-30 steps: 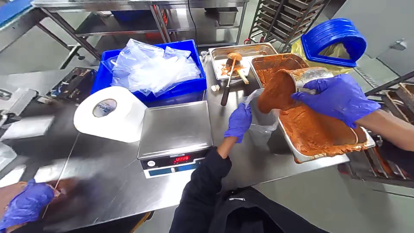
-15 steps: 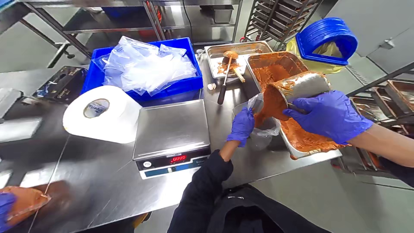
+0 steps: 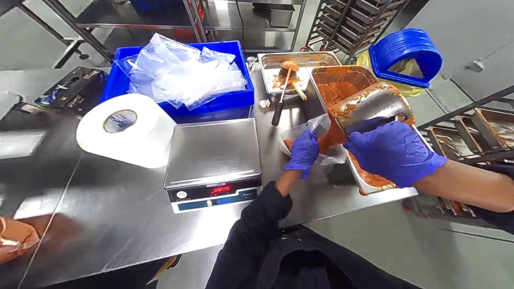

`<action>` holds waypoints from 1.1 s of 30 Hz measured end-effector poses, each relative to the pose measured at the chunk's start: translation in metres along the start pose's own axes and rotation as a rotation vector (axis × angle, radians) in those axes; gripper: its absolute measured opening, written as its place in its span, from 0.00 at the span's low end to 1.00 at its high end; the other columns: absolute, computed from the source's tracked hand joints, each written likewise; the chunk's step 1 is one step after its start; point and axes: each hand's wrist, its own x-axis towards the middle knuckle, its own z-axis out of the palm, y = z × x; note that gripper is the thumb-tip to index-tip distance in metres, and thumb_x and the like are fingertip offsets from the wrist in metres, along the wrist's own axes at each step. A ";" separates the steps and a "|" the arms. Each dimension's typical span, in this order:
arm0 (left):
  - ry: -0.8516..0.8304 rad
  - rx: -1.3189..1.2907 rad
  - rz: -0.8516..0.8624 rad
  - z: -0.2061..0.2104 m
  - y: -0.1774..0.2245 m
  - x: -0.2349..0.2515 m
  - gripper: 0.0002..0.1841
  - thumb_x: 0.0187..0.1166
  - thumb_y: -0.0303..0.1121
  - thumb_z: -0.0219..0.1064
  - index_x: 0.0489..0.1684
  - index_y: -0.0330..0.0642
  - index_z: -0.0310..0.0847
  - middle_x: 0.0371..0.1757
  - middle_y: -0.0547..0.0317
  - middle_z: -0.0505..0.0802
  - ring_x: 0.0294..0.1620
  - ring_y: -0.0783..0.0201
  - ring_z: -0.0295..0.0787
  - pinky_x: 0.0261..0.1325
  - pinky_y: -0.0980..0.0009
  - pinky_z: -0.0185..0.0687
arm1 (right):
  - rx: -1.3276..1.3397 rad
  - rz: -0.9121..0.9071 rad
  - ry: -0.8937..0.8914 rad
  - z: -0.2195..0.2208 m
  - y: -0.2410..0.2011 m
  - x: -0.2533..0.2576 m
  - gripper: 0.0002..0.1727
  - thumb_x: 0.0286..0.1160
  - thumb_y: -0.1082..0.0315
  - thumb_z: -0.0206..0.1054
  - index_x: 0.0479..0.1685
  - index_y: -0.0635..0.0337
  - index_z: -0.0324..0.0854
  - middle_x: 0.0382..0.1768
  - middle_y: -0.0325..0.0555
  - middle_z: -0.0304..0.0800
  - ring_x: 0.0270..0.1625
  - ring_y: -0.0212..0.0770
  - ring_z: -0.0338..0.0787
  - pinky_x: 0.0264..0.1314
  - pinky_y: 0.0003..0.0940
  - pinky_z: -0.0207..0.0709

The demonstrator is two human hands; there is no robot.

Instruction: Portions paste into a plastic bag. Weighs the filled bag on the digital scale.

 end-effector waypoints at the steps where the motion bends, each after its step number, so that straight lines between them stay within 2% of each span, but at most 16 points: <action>1: -0.011 0.003 -0.006 0.002 -0.001 0.001 0.26 0.96 0.39 0.37 0.74 0.30 0.75 0.65 0.34 0.89 0.70 0.41 0.85 0.74 0.44 0.75 | 0.001 -0.015 0.045 0.000 0.001 -0.001 0.14 0.65 0.71 0.72 0.15 0.65 0.78 0.15 0.58 0.80 0.23 0.64 0.88 0.19 0.55 0.72; 6: 0.012 -0.059 0.024 0.006 -0.006 0.002 0.25 0.95 0.37 0.38 0.73 0.29 0.76 0.64 0.33 0.89 0.70 0.41 0.85 0.74 0.45 0.75 | 0.020 -0.002 0.094 -0.003 0.004 -0.003 0.14 0.64 0.69 0.73 0.15 0.64 0.79 0.14 0.57 0.80 0.23 0.65 0.88 0.17 0.56 0.71; 8: 0.012 -0.091 0.046 0.006 -0.006 0.001 0.25 0.95 0.37 0.39 0.73 0.29 0.76 0.64 0.34 0.89 0.70 0.41 0.85 0.75 0.45 0.74 | 0.041 0.010 0.092 -0.002 0.008 -0.003 0.16 0.68 0.65 0.71 0.16 0.65 0.79 0.13 0.57 0.80 0.21 0.65 0.88 0.16 0.56 0.71; 11: 0.025 -0.145 0.107 0.008 -0.008 -0.002 0.25 0.96 0.37 0.40 0.73 0.30 0.77 0.63 0.35 0.90 0.69 0.42 0.86 0.75 0.46 0.74 | 0.074 0.062 0.020 -0.005 0.011 -0.004 0.19 0.76 0.60 0.68 0.21 0.65 0.82 0.15 0.58 0.81 0.23 0.66 0.88 0.20 0.59 0.71; 14: 0.029 -0.229 0.167 0.011 -0.015 0.000 0.24 0.95 0.36 0.41 0.74 0.31 0.77 0.63 0.36 0.90 0.69 0.44 0.86 0.76 0.47 0.74 | 0.092 0.090 0.045 -0.002 0.014 -0.005 0.21 0.76 0.58 0.66 0.19 0.65 0.82 0.14 0.59 0.81 0.23 0.67 0.88 0.20 0.60 0.71; 20: 0.029 -0.263 0.193 0.017 -0.028 0.007 0.24 0.95 0.34 0.42 0.77 0.29 0.74 0.67 0.34 0.88 0.72 0.45 0.84 0.80 0.50 0.71 | 0.306 0.280 0.011 -0.007 0.024 -0.012 0.21 0.77 0.54 0.68 0.26 0.65 0.89 0.19 0.61 0.86 0.28 0.67 0.89 0.28 0.65 0.71; 22: 0.027 -0.278 0.173 0.014 -0.031 0.009 0.24 0.95 0.35 0.42 0.76 0.29 0.75 0.65 0.34 0.89 0.71 0.45 0.84 0.79 0.50 0.71 | 0.381 0.398 -0.019 -0.011 0.031 -0.013 0.20 0.77 0.54 0.71 0.29 0.63 0.90 0.22 0.60 0.87 0.30 0.63 0.89 0.31 0.64 0.71; 26: 0.012 -0.304 0.183 0.012 -0.035 0.011 0.23 0.95 0.34 0.42 0.75 0.29 0.75 0.62 0.34 0.90 0.66 0.47 0.86 0.75 0.52 0.75 | 0.613 0.701 -0.040 -0.014 0.060 -0.015 0.11 0.73 0.62 0.78 0.36 0.62 0.91 0.27 0.53 0.88 0.30 0.47 0.83 0.36 0.54 0.72; 28: 0.009 -0.333 0.204 0.014 -0.031 0.012 0.23 0.95 0.34 0.42 0.74 0.29 0.76 0.60 0.35 0.90 0.63 0.48 0.87 0.72 0.52 0.76 | 0.709 0.775 0.009 -0.002 0.084 -0.025 0.08 0.72 0.65 0.78 0.35 0.61 0.90 0.26 0.47 0.88 0.28 0.37 0.81 0.35 0.45 0.74; 29: 0.002 -0.343 0.224 0.016 -0.029 0.011 0.23 0.95 0.34 0.43 0.75 0.29 0.75 0.61 0.35 0.90 0.65 0.48 0.87 0.74 0.53 0.75 | 0.749 0.804 0.040 0.007 0.096 -0.031 0.07 0.71 0.66 0.78 0.34 0.60 0.89 0.26 0.43 0.88 0.28 0.32 0.81 0.35 0.38 0.75; 31: 0.002 -0.350 0.287 0.019 -0.025 0.010 0.23 0.94 0.34 0.44 0.75 0.28 0.76 0.64 0.35 0.90 0.69 0.49 0.86 0.78 0.53 0.74 | 0.819 0.878 0.089 0.027 0.120 -0.044 0.07 0.73 0.67 0.77 0.34 0.62 0.88 0.26 0.42 0.87 0.28 0.28 0.81 0.35 0.32 0.77; 33: -0.014 -0.347 0.337 0.019 -0.023 0.012 0.22 0.94 0.33 0.44 0.74 0.28 0.77 0.64 0.36 0.90 0.69 0.50 0.86 0.78 0.54 0.73 | 0.855 0.921 0.101 0.050 0.146 -0.055 0.07 0.74 0.67 0.76 0.36 0.62 0.89 0.27 0.43 0.88 0.29 0.29 0.82 0.37 0.33 0.78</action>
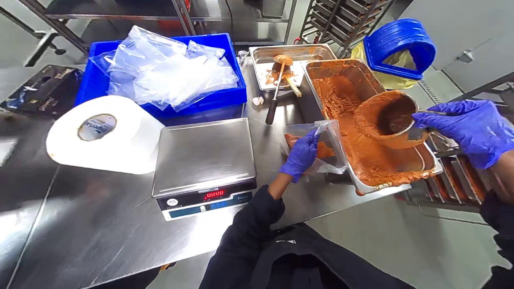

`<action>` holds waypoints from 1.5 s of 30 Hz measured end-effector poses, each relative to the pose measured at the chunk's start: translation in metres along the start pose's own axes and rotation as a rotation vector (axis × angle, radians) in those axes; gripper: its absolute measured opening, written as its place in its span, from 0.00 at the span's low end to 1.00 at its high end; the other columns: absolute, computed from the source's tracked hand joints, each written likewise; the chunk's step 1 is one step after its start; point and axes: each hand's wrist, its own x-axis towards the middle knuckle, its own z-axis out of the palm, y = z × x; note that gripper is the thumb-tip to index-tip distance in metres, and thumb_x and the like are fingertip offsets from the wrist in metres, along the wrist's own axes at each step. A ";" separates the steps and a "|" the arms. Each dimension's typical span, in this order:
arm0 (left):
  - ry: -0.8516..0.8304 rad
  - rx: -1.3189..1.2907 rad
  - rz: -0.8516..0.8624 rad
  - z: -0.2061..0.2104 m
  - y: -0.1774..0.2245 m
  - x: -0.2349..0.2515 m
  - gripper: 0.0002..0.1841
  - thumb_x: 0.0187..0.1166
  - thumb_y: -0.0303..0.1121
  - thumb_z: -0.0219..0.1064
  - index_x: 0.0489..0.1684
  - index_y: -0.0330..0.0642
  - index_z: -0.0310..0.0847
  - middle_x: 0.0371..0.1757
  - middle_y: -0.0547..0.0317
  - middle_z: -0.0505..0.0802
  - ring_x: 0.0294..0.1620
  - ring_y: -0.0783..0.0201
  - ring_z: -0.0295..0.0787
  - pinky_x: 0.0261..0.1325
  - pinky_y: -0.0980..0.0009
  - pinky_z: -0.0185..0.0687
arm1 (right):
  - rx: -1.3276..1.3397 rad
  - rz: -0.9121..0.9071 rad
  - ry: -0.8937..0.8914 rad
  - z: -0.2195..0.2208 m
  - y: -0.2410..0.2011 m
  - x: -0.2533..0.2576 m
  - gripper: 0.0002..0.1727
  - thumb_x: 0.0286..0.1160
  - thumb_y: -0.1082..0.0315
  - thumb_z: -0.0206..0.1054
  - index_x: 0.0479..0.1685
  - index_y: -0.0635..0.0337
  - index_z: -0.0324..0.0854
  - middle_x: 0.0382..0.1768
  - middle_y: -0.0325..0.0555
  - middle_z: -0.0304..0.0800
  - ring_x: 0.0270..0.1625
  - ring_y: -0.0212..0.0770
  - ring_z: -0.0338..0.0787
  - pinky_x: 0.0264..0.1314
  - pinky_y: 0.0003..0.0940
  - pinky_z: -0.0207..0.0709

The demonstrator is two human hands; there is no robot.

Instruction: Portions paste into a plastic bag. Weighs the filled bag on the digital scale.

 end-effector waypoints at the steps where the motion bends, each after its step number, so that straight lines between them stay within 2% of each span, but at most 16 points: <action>1: -0.019 0.007 0.007 -0.002 -0.003 0.001 0.22 0.94 0.33 0.45 0.74 0.28 0.76 0.65 0.36 0.89 0.70 0.50 0.86 0.79 0.55 0.72 | -0.003 0.011 -0.009 0.000 0.014 0.009 0.08 0.75 0.66 0.75 0.36 0.63 0.89 0.28 0.44 0.88 0.29 0.31 0.81 0.38 0.36 0.78; 3: -0.041 0.023 -0.011 -0.008 -0.015 0.005 0.22 0.94 0.33 0.45 0.75 0.27 0.76 0.63 0.35 0.90 0.67 0.51 0.87 0.77 0.55 0.75 | -0.070 0.050 -0.066 0.005 0.030 0.025 0.09 0.76 0.65 0.75 0.38 0.64 0.90 0.32 0.50 0.89 0.34 0.39 0.84 0.43 0.47 0.78; 5: -0.035 0.016 -0.044 -0.013 -0.027 0.007 0.22 0.94 0.33 0.45 0.74 0.28 0.76 0.55 0.39 0.92 0.55 0.56 0.89 0.66 0.59 0.81 | -0.182 0.109 -0.156 0.021 0.037 0.043 0.13 0.76 0.61 0.76 0.41 0.65 0.91 0.36 0.60 0.91 0.41 0.55 0.87 0.49 0.64 0.76; 8: -0.054 -0.010 -0.081 -0.015 -0.030 0.009 0.22 0.94 0.33 0.44 0.77 0.30 0.73 0.43 0.48 0.90 0.37 0.66 0.83 0.50 0.67 0.82 | -0.428 0.065 -0.339 0.065 0.052 0.075 0.18 0.76 0.55 0.76 0.37 0.66 0.90 0.35 0.65 0.89 0.44 0.65 0.87 0.48 0.71 0.73; 11: -0.072 0.102 -0.115 -0.017 -0.023 0.008 0.25 0.95 0.36 0.42 0.86 0.34 0.64 0.52 0.41 0.91 0.49 0.56 0.89 0.60 0.59 0.83 | -0.736 -0.053 -0.571 0.121 0.072 0.099 0.21 0.78 0.50 0.71 0.38 0.62 0.91 0.42 0.65 0.92 0.53 0.69 0.89 0.54 0.73 0.76; 13: -0.033 0.184 -0.173 -0.018 -0.016 0.005 0.27 0.95 0.38 0.43 0.89 0.35 0.58 0.62 0.37 0.90 0.61 0.47 0.90 0.69 0.51 0.81 | -0.885 -0.165 -0.724 0.155 0.076 0.100 0.18 0.77 0.55 0.70 0.39 0.64 0.90 0.45 0.66 0.91 0.56 0.69 0.88 0.56 0.73 0.75; 15: 0.074 0.232 -0.234 -0.014 -0.011 0.001 0.26 0.95 0.38 0.45 0.89 0.37 0.60 0.59 0.37 0.91 0.58 0.44 0.91 0.65 0.46 0.82 | -0.955 -0.273 -0.865 0.176 0.072 0.096 0.17 0.74 0.59 0.71 0.37 0.68 0.87 0.43 0.68 0.89 0.55 0.71 0.87 0.54 0.73 0.74; 19: 0.181 0.157 -0.275 -0.010 -0.011 -0.001 0.25 0.94 0.36 0.48 0.86 0.35 0.62 0.62 0.36 0.90 0.59 0.46 0.91 0.66 0.49 0.83 | -0.838 -0.369 -1.044 0.179 0.075 0.087 0.23 0.77 0.53 0.71 0.30 0.70 0.86 0.37 0.67 0.88 0.50 0.70 0.87 0.51 0.72 0.72; 21: 0.180 0.101 -0.291 -0.012 -0.013 0.000 0.25 0.94 0.37 0.48 0.85 0.34 0.63 0.64 0.36 0.89 0.61 0.47 0.90 0.67 0.50 0.82 | -0.629 -0.296 -1.064 0.171 0.079 0.077 0.19 0.75 0.58 0.74 0.29 0.70 0.88 0.33 0.64 0.88 0.44 0.64 0.88 0.51 0.68 0.73; 25: 0.157 0.075 -0.342 -0.019 -0.011 0.001 0.25 0.95 0.39 0.47 0.84 0.32 0.63 0.64 0.34 0.88 0.64 0.46 0.87 0.70 0.50 0.79 | -0.230 -0.062 -0.883 0.137 0.087 0.053 0.15 0.76 0.64 0.74 0.24 0.65 0.87 0.24 0.46 0.85 0.30 0.38 0.82 0.42 0.45 0.73; 28: 0.114 0.097 -0.375 -0.022 -0.007 0.001 0.26 0.95 0.40 0.46 0.82 0.30 0.65 0.66 0.33 0.87 0.69 0.45 0.85 0.75 0.50 0.75 | 0.002 0.185 -0.570 0.108 0.084 0.029 0.10 0.74 0.67 0.74 0.28 0.65 0.88 0.25 0.41 0.88 0.29 0.31 0.82 0.41 0.37 0.76; 29: 0.093 0.117 -0.382 -0.023 -0.004 0.002 0.25 0.95 0.41 0.45 0.80 0.30 0.68 0.65 0.34 0.87 0.68 0.46 0.85 0.75 0.50 0.75 | 0.097 0.261 -0.460 0.099 0.086 0.021 0.09 0.76 0.68 0.73 0.31 0.64 0.89 0.25 0.37 0.90 0.26 0.27 0.81 0.37 0.31 0.77; 32: 0.052 0.162 -0.403 -0.023 -0.003 0.008 0.25 0.96 0.42 0.42 0.69 0.32 0.78 0.57 0.37 0.90 0.62 0.47 0.87 0.69 0.49 0.77 | 0.516 0.359 -0.156 0.086 0.102 0.003 0.10 0.79 0.71 0.65 0.29 0.55 0.86 0.17 0.26 0.88 0.09 0.16 0.66 0.12 0.14 0.59; 37: 0.064 0.136 -0.374 -0.018 -0.008 0.013 0.26 0.96 0.40 0.40 0.73 0.29 0.75 0.67 0.35 0.87 0.72 0.47 0.83 0.78 0.51 0.72 | 0.853 0.250 0.086 0.078 0.105 -0.008 0.18 0.82 0.73 0.59 0.23 0.49 0.86 0.17 0.25 0.90 0.09 0.15 0.67 0.11 0.11 0.58; 43: 0.021 0.129 -0.386 -0.022 -0.006 0.010 0.27 0.96 0.44 0.39 0.75 0.30 0.73 0.68 0.35 0.86 0.71 0.46 0.83 0.76 0.49 0.73 | 0.753 -0.101 0.129 0.026 0.050 -0.006 0.13 0.69 0.71 0.69 0.20 0.39 0.88 0.19 0.21 0.90 0.15 0.16 0.77 0.18 0.13 0.70; 45: 0.008 0.114 -0.409 -0.024 -0.004 0.012 0.28 0.96 0.45 0.38 0.72 0.30 0.74 0.63 0.34 0.87 0.64 0.45 0.86 0.70 0.47 0.77 | 0.580 -0.150 0.145 0.016 0.021 -0.013 0.11 0.66 0.70 0.72 0.22 0.39 0.86 0.20 0.19 0.90 0.19 0.16 0.81 0.24 0.13 0.75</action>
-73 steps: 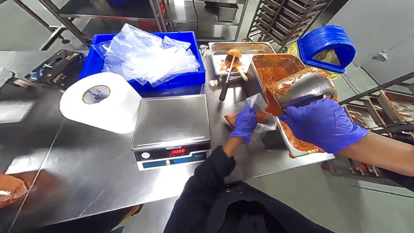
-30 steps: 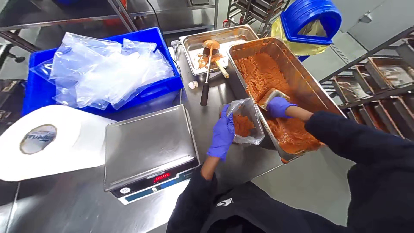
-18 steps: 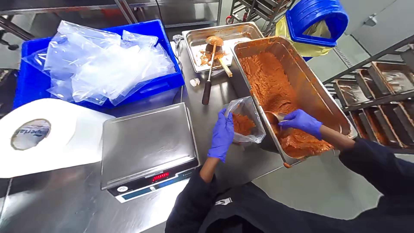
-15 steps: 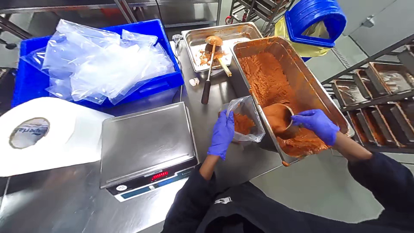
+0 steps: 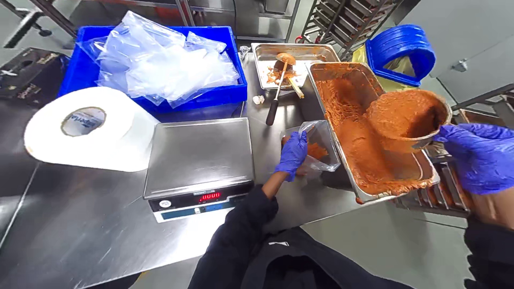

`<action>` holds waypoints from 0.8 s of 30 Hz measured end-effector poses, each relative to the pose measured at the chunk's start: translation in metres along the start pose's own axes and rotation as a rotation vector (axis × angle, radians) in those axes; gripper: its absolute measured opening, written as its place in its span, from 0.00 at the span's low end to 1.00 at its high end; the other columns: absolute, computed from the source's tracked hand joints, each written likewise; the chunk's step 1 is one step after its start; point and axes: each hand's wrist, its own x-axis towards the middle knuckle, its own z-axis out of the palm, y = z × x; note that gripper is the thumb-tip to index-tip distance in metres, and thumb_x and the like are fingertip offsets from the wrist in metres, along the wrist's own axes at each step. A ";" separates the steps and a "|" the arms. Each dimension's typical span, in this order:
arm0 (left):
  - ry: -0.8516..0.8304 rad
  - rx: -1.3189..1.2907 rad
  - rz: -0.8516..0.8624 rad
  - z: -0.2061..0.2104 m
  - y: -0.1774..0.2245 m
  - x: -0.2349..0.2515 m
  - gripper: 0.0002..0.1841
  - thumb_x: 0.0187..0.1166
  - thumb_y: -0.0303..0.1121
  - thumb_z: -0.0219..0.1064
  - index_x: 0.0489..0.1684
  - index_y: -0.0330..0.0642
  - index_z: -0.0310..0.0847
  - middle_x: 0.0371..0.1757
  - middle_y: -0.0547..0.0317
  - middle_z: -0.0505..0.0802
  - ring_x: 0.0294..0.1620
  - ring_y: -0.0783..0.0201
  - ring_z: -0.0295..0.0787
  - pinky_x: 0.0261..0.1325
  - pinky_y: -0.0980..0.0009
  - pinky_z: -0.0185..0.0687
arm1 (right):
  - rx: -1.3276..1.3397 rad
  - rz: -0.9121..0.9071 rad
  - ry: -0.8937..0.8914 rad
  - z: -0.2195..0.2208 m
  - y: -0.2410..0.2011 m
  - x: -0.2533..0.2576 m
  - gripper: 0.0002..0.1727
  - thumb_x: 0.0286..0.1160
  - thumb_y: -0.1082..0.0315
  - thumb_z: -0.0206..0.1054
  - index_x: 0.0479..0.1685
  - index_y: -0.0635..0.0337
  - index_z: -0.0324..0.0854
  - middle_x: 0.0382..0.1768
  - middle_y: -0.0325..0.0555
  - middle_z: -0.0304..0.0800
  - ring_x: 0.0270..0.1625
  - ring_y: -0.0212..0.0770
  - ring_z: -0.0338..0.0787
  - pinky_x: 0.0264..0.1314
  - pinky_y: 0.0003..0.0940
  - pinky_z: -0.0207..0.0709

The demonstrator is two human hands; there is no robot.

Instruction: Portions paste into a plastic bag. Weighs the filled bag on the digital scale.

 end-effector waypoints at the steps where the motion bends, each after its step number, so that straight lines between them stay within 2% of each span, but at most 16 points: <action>1: -0.007 -0.005 -0.009 -0.001 0.000 0.000 0.28 0.96 0.45 0.38 0.71 0.31 0.74 0.62 0.34 0.87 0.63 0.45 0.87 0.69 0.46 0.77 | -0.150 -0.016 -0.016 0.006 -0.015 -0.004 0.07 0.63 0.67 0.74 0.25 0.42 0.86 0.22 0.18 0.90 0.23 0.16 0.84 0.29 0.14 0.80; 2: -0.010 -0.010 -0.013 -0.001 0.000 0.001 0.28 0.96 0.46 0.38 0.71 0.31 0.74 0.62 0.35 0.87 0.63 0.45 0.87 0.68 0.46 0.78 | -0.330 -0.034 -0.054 0.015 -0.030 -0.009 0.04 0.61 0.64 0.77 0.29 0.47 0.86 0.25 0.20 0.90 0.28 0.16 0.87 0.35 0.17 0.84; 3: -0.011 -0.012 -0.010 -0.001 -0.001 0.001 0.28 0.96 0.46 0.38 0.72 0.31 0.74 0.63 0.35 0.87 0.64 0.45 0.87 0.69 0.47 0.78 | -0.514 -0.051 -0.120 0.030 -0.047 -0.016 0.09 0.63 0.61 0.78 0.33 0.54 0.87 0.28 0.27 0.88 0.31 0.19 0.85 0.39 0.23 0.83; 4: -0.014 -0.018 -0.005 0.000 -0.001 0.002 0.28 0.96 0.46 0.38 0.73 0.31 0.73 0.65 0.35 0.87 0.66 0.45 0.86 0.70 0.46 0.77 | -0.656 -0.081 -0.198 0.048 -0.061 -0.024 0.14 0.65 0.60 0.78 0.36 0.63 0.89 0.30 0.41 0.88 0.31 0.29 0.83 0.40 0.36 0.78; 5: -0.019 -0.021 0.001 0.000 -0.001 0.002 0.29 0.96 0.46 0.37 0.74 0.30 0.72 0.66 0.34 0.86 0.68 0.44 0.85 0.72 0.46 0.76 | -0.766 -0.133 -0.286 0.066 -0.068 -0.030 0.16 0.67 0.58 0.77 0.37 0.66 0.91 0.29 0.51 0.90 0.31 0.39 0.84 0.38 0.47 0.76; 7: -0.021 -0.015 0.007 -0.001 -0.001 0.001 0.29 0.97 0.45 0.37 0.76 0.30 0.71 0.69 0.34 0.85 0.70 0.44 0.83 0.75 0.46 0.74 | -0.935 -0.223 -0.461 0.097 -0.070 -0.038 0.17 0.73 0.57 0.73 0.35 0.66 0.92 0.27 0.60 0.91 0.32 0.57 0.89 0.37 0.62 0.75; 9: -0.019 0.003 0.002 -0.002 0.001 0.001 0.29 0.97 0.44 0.36 0.76 0.30 0.71 0.68 0.33 0.85 0.70 0.43 0.84 0.74 0.46 0.74 | -1.126 -0.291 -0.603 0.121 -0.068 -0.044 0.18 0.79 0.57 0.68 0.34 0.65 0.91 0.27 0.65 0.91 0.36 0.70 0.92 0.38 0.70 0.76; 13: -0.035 0.040 0.001 0.002 -0.003 0.002 0.29 0.97 0.44 0.36 0.76 0.28 0.70 0.70 0.32 0.84 0.72 0.42 0.82 0.76 0.45 0.73 | -1.452 -0.270 -0.786 0.145 -0.083 -0.053 0.21 0.86 0.57 0.61 0.37 0.68 0.87 0.31 0.69 0.90 0.43 0.74 0.91 0.42 0.68 0.75; 16: -0.032 0.044 0.025 0.007 -0.007 0.003 0.29 0.97 0.44 0.36 0.77 0.27 0.70 0.71 0.31 0.83 0.73 0.41 0.82 0.77 0.45 0.72 | -1.446 -0.522 -0.721 0.144 -0.078 -0.063 0.16 0.77 0.63 0.67 0.27 0.68 0.85 0.22 0.66 0.86 0.32 0.72 0.90 0.28 0.63 0.76; 17: -0.033 0.040 0.031 0.006 -0.008 0.002 0.29 0.97 0.44 0.36 0.76 0.27 0.70 0.70 0.31 0.84 0.73 0.41 0.82 0.77 0.45 0.72 | -1.445 -0.554 -0.720 0.145 -0.077 -0.067 0.15 0.76 0.64 0.68 0.27 0.68 0.85 0.21 0.65 0.85 0.30 0.71 0.90 0.27 0.62 0.76; 20: -0.042 0.023 0.018 0.003 -0.009 0.004 0.29 0.97 0.44 0.37 0.74 0.27 0.71 0.68 0.32 0.85 0.70 0.41 0.83 0.75 0.46 0.74 | -1.462 -0.589 -0.739 0.149 -0.078 -0.072 0.12 0.72 0.68 0.69 0.24 0.67 0.84 0.19 0.63 0.84 0.28 0.69 0.90 0.25 0.59 0.75; 24: -0.031 0.016 0.011 0.004 -0.014 0.004 0.29 0.96 0.44 0.38 0.74 0.27 0.72 0.68 0.32 0.85 0.70 0.42 0.84 0.75 0.47 0.74 | -1.518 -0.554 -0.812 0.153 -0.078 -0.079 0.07 0.69 0.74 0.68 0.26 0.67 0.85 0.20 0.62 0.85 0.29 0.68 0.90 0.28 0.58 0.76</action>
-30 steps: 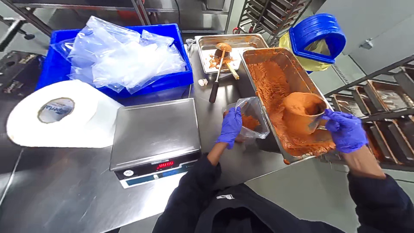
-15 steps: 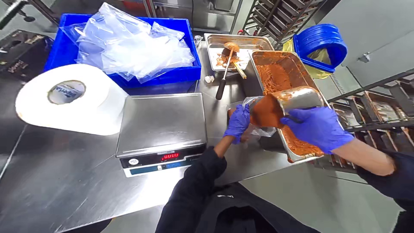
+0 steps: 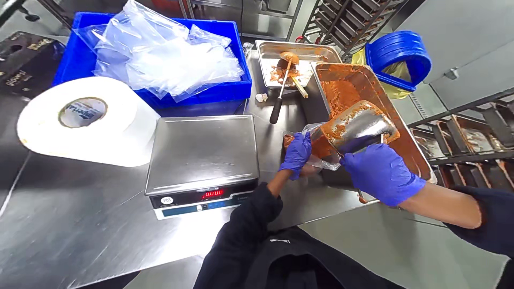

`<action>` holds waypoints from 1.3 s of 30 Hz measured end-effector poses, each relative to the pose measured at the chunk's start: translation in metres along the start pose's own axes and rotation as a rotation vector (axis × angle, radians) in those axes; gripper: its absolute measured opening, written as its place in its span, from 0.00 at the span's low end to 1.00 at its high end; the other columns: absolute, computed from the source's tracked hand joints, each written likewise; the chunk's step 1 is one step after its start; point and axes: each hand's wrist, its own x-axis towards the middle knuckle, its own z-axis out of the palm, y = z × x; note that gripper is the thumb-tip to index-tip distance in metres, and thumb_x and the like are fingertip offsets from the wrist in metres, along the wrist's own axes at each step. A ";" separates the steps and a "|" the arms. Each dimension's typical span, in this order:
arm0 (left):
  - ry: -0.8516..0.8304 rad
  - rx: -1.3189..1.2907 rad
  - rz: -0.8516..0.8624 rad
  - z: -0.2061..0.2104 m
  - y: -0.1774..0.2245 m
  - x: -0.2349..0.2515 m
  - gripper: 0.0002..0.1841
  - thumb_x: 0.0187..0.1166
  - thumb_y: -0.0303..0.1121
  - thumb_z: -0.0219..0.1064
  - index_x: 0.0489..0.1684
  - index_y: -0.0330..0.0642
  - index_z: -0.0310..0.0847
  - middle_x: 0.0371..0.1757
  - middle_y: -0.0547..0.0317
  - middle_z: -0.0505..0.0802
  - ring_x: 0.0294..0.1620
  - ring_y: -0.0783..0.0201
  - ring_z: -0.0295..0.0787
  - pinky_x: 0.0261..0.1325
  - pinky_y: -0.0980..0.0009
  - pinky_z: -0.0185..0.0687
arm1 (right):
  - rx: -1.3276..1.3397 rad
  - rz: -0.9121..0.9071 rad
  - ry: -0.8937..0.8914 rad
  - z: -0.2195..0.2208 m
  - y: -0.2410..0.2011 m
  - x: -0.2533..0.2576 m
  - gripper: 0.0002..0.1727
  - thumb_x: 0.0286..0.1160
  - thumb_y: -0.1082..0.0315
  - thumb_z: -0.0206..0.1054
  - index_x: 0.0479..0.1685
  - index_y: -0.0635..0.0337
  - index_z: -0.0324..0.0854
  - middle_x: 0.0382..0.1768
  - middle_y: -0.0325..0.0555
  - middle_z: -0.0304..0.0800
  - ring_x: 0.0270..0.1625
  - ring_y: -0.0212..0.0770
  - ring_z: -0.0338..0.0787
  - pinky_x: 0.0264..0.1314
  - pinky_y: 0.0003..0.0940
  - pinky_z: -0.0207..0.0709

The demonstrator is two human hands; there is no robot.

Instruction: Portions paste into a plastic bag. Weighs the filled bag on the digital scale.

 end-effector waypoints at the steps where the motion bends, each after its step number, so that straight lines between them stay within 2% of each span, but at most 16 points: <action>1: 0.002 -0.004 -0.001 0.000 -0.001 0.001 0.29 0.96 0.45 0.38 0.74 0.27 0.71 0.68 0.32 0.85 0.70 0.42 0.84 0.75 0.47 0.74 | -0.004 -0.020 0.034 0.002 -0.001 -0.001 0.06 0.66 0.75 0.70 0.24 0.66 0.85 0.18 0.61 0.83 0.27 0.67 0.89 0.26 0.57 0.76; 3: 0.008 -0.022 -0.009 -0.003 -0.001 0.003 0.29 0.96 0.45 0.37 0.74 0.27 0.71 0.67 0.32 0.85 0.68 0.42 0.84 0.73 0.47 0.76 | -0.018 -0.039 0.048 0.003 -0.002 0.001 0.06 0.64 0.75 0.71 0.22 0.66 0.85 0.18 0.60 0.83 0.26 0.66 0.89 0.24 0.57 0.76; 5: -0.005 -0.039 -0.020 -0.004 -0.004 0.000 0.29 0.97 0.45 0.36 0.75 0.27 0.71 0.69 0.31 0.84 0.70 0.43 0.83 0.75 0.47 0.74 | 0.001 0.006 -0.144 -0.005 -0.004 0.006 0.07 0.73 0.73 0.66 0.32 0.69 0.86 0.26 0.65 0.86 0.36 0.70 0.90 0.34 0.62 0.77; 6: -0.012 -0.039 -0.019 -0.006 -0.004 0.001 0.29 0.97 0.45 0.36 0.76 0.27 0.70 0.70 0.31 0.83 0.72 0.43 0.82 0.76 0.47 0.73 | 0.005 0.013 -0.177 -0.006 -0.004 0.007 0.07 0.73 0.73 0.66 0.33 0.68 0.86 0.27 0.66 0.87 0.37 0.70 0.90 0.35 0.62 0.77; 8: -0.005 -0.055 -0.016 -0.007 -0.004 0.005 0.29 0.97 0.45 0.36 0.76 0.27 0.70 0.70 0.32 0.84 0.71 0.43 0.83 0.76 0.48 0.74 | 0.000 -0.005 -0.148 -0.007 0.000 0.011 0.08 0.72 0.71 0.67 0.30 0.67 0.86 0.25 0.64 0.87 0.35 0.70 0.90 0.32 0.62 0.77; 11: -0.013 -0.061 -0.018 -0.004 -0.007 0.002 0.30 0.96 0.46 0.36 0.76 0.28 0.70 0.68 0.32 0.85 0.69 0.44 0.85 0.74 0.48 0.76 | 0.013 0.021 -0.229 -0.004 0.001 0.012 0.10 0.76 0.69 0.65 0.33 0.66 0.86 0.29 0.65 0.88 0.38 0.70 0.90 0.36 0.63 0.77; 14: -0.009 -0.071 -0.009 -0.005 -0.008 0.002 0.30 0.96 0.46 0.36 0.77 0.28 0.70 0.69 0.32 0.84 0.70 0.44 0.84 0.75 0.47 0.74 | 0.017 0.024 -0.125 0.000 0.007 0.006 0.14 0.78 0.63 0.66 0.30 0.66 0.86 0.24 0.64 0.87 0.33 0.71 0.91 0.30 0.62 0.76; 18: -0.020 -0.064 -0.021 -0.005 -0.004 0.003 0.30 0.96 0.47 0.37 0.77 0.28 0.70 0.68 0.32 0.85 0.69 0.42 0.84 0.74 0.46 0.75 | 0.097 0.059 -0.022 0.003 0.017 0.000 0.18 0.81 0.60 0.65 0.28 0.66 0.87 0.23 0.65 0.87 0.34 0.73 0.90 0.31 0.65 0.75; 21: -0.017 -0.065 -0.032 -0.004 -0.005 0.003 0.30 0.96 0.47 0.37 0.76 0.28 0.70 0.67 0.32 0.85 0.67 0.42 0.85 0.72 0.45 0.76 | 0.223 0.041 0.207 0.012 0.029 -0.005 0.21 0.76 0.57 0.65 0.20 0.65 0.84 0.16 0.62 0.83 0.27 0.72 0.89 0.24 0.65 0.72; 22: -0.016 -0.061 -0.034 -0.003 -0.005 0.003 0.30 0.96 0.47 0.37 0.76 0.28 0.70 0.66 0.31 0.86 0.67 0.42 0.85 0.72 0.45 0.76 | 0.271 0.048 0.253 0.014 0.033 -0.006 0.21 0.75 0.56 0.64 0.20 0.65 0.85 0.17 0.62 0.84 0.26 0.71 0.89 0.24 0.66 0.72; 25: -0.018 -0.057 -0.028 -0.003 -0.004 0.002 0.30 0.96 0.46 0.36 0.77 0.27 0.69 0.68 0.31 0.85 0.69 0.41 0.84 0.74 0.45 0.75 | 0.390 0.114 0.256 0.014 0.041 -0.007 0.21 0.76 0.55 0.65 0.27 0.67 0.89 0.23 0.65 0.88 0.31 0.72 0.90 0.30 0.69 0.72; 29: -0.014 -0.056 -0.029 -0.004 -0.002 0.004 0.30 0.96 0.46 0.37 0.77 0.27 0.69 0.69 0.31 0.84 0.69 0.42 0.84 0.74 0.46 0.74 | 0.347 0.105 0.272 0.018 0.039 -0.004 0.21 0.75 0.56 0.65 0.22 0.66 0.86 0.19 0.65 0.85 0.28 0.72 0.89 0.26 0.68 0.70; 32: -0.011 -0.037 -0.023 0.000 -0.003 0.003 0.30 0.96 0.47 0.37 0.76 0.27 0.70 0.69 0.31 0.84 0.70 0.42 0.84 0.75 0.46 0.74 | 0.331 0.131 0.129 0.016 0.033 0.003 0.19 0.81 0.59 0.66 0.29 0.67 0.88 0.26 0.68 0.88 0.36 0.75 0.90 0.34 0.71 0.74; 34: -0.004 -0.047 -0.027 -0.003 -0.001 0.005 0.30 0.96 0.47 0.36 0.77 0.28 0.69 0.70 0.32 0.84 0.71 0.42 0.83 0.76 0.46 0.74 | 0.285 0.099 0.130 0.012 0.031 0.006 0.19 0.79 0.59 0.66 0.27 0.67 0.87 0.24 0.67 0.88 0.34 0.74 0.91 0.32 0.69 0.75; 37: -0.027 -0.051 -0.046 -0.003 -0.002 0.000 0.30 0.96 0.47 0.36 0.77 0.28 0.69 0.69 0.32 0.85 0.71 0.43 0.83 0.75 0.46 0.73 | 0.267 0.109 0.039 0.010 0.028 0.005 0.20 0.82 0.58 0.65 0.29 0.67 0.88 0.26 0.67 0.88 0.37 0.74 0.90 0.36 0.69 0.75; 39: -0.026 -0.056 -0.045 -0.006 -0.001 0.001 0.30 0.96 0.47 0.36 0.77 0.29 0.69 0.69 0.32 0.84 0.71 0.42 0.83 0.75 0.45 0.73 | 0.297 0.090 0.108 0.012 0.035 0.003 0.19 0.79 0.58 0.67 0.27 0.66 0.88 0.25 0.66 0.88 0.35 0.74 0.91 0.34 0.70 0.74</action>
